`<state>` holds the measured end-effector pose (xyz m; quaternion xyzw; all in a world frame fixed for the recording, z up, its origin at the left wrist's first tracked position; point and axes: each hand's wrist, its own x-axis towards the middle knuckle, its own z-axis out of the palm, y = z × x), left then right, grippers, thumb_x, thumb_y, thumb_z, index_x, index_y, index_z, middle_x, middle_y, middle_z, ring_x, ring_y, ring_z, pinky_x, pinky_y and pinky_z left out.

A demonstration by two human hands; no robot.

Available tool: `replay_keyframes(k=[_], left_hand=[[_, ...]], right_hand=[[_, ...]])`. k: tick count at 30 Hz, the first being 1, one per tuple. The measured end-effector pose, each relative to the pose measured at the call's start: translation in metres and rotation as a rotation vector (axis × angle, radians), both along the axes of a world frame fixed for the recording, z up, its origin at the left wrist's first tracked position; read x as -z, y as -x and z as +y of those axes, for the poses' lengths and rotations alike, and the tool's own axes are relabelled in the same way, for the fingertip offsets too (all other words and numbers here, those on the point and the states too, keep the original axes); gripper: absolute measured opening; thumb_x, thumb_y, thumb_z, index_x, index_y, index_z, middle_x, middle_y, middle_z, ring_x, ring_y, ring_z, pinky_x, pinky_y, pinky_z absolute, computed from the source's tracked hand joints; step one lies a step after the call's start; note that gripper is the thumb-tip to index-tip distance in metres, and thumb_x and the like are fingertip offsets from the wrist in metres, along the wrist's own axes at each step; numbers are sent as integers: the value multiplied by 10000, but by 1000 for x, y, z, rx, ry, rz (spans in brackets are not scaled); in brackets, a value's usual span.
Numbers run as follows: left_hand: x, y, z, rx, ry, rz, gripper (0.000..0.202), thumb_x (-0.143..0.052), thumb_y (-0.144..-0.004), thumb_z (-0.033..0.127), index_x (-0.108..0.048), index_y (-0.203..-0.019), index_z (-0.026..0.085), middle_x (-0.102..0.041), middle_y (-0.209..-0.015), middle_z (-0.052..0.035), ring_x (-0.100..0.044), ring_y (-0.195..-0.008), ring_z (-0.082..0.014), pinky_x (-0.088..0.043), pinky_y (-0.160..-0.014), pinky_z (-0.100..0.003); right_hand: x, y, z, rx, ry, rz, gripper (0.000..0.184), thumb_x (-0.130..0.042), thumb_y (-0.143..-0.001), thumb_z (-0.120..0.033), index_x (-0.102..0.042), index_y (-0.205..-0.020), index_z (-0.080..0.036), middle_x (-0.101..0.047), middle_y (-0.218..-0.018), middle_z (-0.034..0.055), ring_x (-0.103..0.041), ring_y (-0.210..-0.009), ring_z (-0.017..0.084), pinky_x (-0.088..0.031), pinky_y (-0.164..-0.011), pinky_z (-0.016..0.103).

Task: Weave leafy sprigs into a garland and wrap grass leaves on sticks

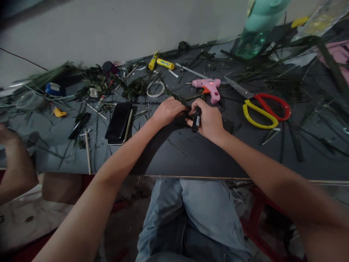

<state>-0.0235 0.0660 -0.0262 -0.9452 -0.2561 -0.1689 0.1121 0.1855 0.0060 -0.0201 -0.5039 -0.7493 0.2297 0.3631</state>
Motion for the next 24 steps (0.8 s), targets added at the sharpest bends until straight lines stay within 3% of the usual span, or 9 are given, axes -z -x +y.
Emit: replay_keyframes(k=[3, 6, 12, 15, 18, 24], left_hand=[[-1, -9, 1, -3, -3, 39, 316, -363, -1054, 198, -675, -1010, 162, -700, -831, -49, -646, -813, -152, -443, -791, -307], [-13, -18, -3, -28, 31, 153, 304, -397, -1039, 172, -700, -1023, 159, -705, -855, -51, -654, -813, -151, -445, -782, -295], [-37, -14, -24, -140, 165, 235, 340, -474, -1013, 190, -670, -1289, 210, -737, -1075, -80, -694, -843, -163, -412, -649, -274], [-30, -6, -28, -160, 175, 191, 354, -445, -1029, 208, -681, -1291, 244, -745, -1098, -67, -691, -784, -140, -355, -570, -262], [-15, 1, -26, -139, 116, 106, 338, -431, -1051, 270, -716, -1232, 243, -760, -1047, -62, -670, -714, -123, -343, -550, -267], [10, 9, -19, -84, -7, -4, 305, -464, -1047, 287, -730, -1188, 232, -777, -1001, -54, -667, -715, -126, -399, -597, -271]], right_hand=[[1, -6, 1, 5, -70, -10, 234, -749, -754, -321, -561, -852, -220, -749, -821, 27, -718, -725, 204, -481, -646, 289], [2, -12, 3, -23, -118, -49, 185, -712, -784, -333, -577, -788, -207, -687, -704, 18, -618, -591, 155, -409, -578, 271], [-1, -14, 7, -64, -99, -9, 169, -683, -782, -339, -588, -751, -202, -596, -622, 0, -501, -516, 115, -366, -537, 261], [0, -11, 8, -63, -2, 49, 226, -721, -764, -377, -572, -740, -209, -610, -626, 3, -590, -557, 142, -405, -541, 262], [2, -9, 8, -70, 79, 125, 303, -783, -729, -414, -555, -739, -215, -657, -660, 19, -711, -692, 206, -476, -584, 269], [-2, -12, 8, -112, 1, 89, 285, -794, -750, -421, -600, -789, -215, -729, -749, 35, -684, -651, 183, -472, -594, 284]])
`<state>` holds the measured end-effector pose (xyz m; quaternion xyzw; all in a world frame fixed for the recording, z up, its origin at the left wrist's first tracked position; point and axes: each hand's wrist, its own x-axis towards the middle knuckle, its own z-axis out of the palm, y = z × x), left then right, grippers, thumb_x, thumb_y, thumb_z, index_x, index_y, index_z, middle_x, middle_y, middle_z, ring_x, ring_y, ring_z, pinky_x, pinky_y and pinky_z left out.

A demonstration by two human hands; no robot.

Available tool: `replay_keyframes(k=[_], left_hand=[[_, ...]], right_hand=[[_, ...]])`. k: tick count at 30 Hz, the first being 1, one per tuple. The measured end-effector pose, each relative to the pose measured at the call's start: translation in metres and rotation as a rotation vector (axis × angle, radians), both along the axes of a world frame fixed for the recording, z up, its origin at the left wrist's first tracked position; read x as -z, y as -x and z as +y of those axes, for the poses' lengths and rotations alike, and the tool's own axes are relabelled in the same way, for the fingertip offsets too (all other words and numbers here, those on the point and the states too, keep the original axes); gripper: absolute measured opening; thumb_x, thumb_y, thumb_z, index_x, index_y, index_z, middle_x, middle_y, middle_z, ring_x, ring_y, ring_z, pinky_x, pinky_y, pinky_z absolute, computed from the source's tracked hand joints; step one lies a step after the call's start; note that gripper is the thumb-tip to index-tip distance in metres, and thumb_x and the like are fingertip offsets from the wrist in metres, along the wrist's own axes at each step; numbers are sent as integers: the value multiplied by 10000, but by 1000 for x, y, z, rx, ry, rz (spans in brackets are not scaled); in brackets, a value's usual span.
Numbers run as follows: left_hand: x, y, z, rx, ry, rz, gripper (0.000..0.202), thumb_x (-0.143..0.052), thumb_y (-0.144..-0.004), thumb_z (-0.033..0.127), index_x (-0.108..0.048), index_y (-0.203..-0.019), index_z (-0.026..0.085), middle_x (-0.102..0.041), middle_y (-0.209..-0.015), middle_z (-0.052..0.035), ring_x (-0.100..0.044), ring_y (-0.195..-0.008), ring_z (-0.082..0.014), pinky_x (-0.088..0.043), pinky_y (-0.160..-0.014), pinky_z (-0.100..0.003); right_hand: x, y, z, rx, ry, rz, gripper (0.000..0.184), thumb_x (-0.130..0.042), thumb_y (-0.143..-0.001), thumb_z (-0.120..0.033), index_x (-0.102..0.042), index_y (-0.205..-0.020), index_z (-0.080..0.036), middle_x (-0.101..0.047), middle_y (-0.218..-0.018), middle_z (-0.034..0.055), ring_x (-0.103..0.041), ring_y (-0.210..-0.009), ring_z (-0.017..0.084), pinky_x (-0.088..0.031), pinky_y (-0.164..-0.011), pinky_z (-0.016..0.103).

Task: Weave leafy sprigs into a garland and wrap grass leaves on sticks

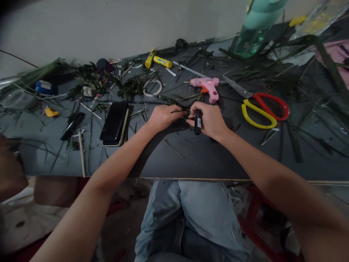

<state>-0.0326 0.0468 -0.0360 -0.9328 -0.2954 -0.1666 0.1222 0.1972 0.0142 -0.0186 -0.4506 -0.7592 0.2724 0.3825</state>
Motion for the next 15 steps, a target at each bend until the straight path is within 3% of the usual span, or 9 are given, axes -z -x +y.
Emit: replay_keyframes(k=[2, 4, 8, 11, 15], left_hand=[[3, 1, 1, 2, 11, -25, 318, -447, -1054, 293, -730, -1189, 235, -777, -1017, -59, -664, -715, -127, -415, -607, -274], [4, 1, 2, 0, 37, -44, 340, -423, -1061, 301, -730, -1190, 233, -775, -1032, -67, -666, -721, -128, -429, -617, -277], [4, 0, 1, -3, 73, -50, 348, -418, -1063, 315, -737, -1171, 230, -776, -1065, -65, -688, -761, -129, -448, -637, -275], [4, 0, 1, -4, 73, -59, 355, -417, -1064, 334, -742, -1167, 234, -781, -1073, -53, -702, -791, -132, -455, -648, -266], [3, 2, 0, -8, 94, -69, 362, -420, -1064, 350, -748, -1176, 245, -783, -1062, -52, -708, -799, -129, -472, -658, -260]], right_hand=[[-3, -2, 1, 77, -92, -5, 312, -807, -741, -453, -605, -772, -217, -738, -768, 37, -647, -625, 169, -459, -610, 299], [-5, -4, 4, 130, -55, 95, 352, -742, -806, -544, -607, -761, -222, -709, -704, 35, -624, -596, 163, -437, -590, 302], [0, -2, 11, -58, 388, 507, 472, -512, -895, -697, -636, -942, -244, -622, -594, 9, -528, -444, 142, -283, -406, 271], [2, 3, 15, -86, 472, 600, 406, -633, -823, -630, -609, -823, -224, -603, -552, 1, -427, -371, 100, -232, -365, 248], [-4, 9, 13, -43, 430, 463, 445, -772, -760, -562, -543, -646, -198, -514, -477, -12, -456, -375, 84, -266, -362, 226]])
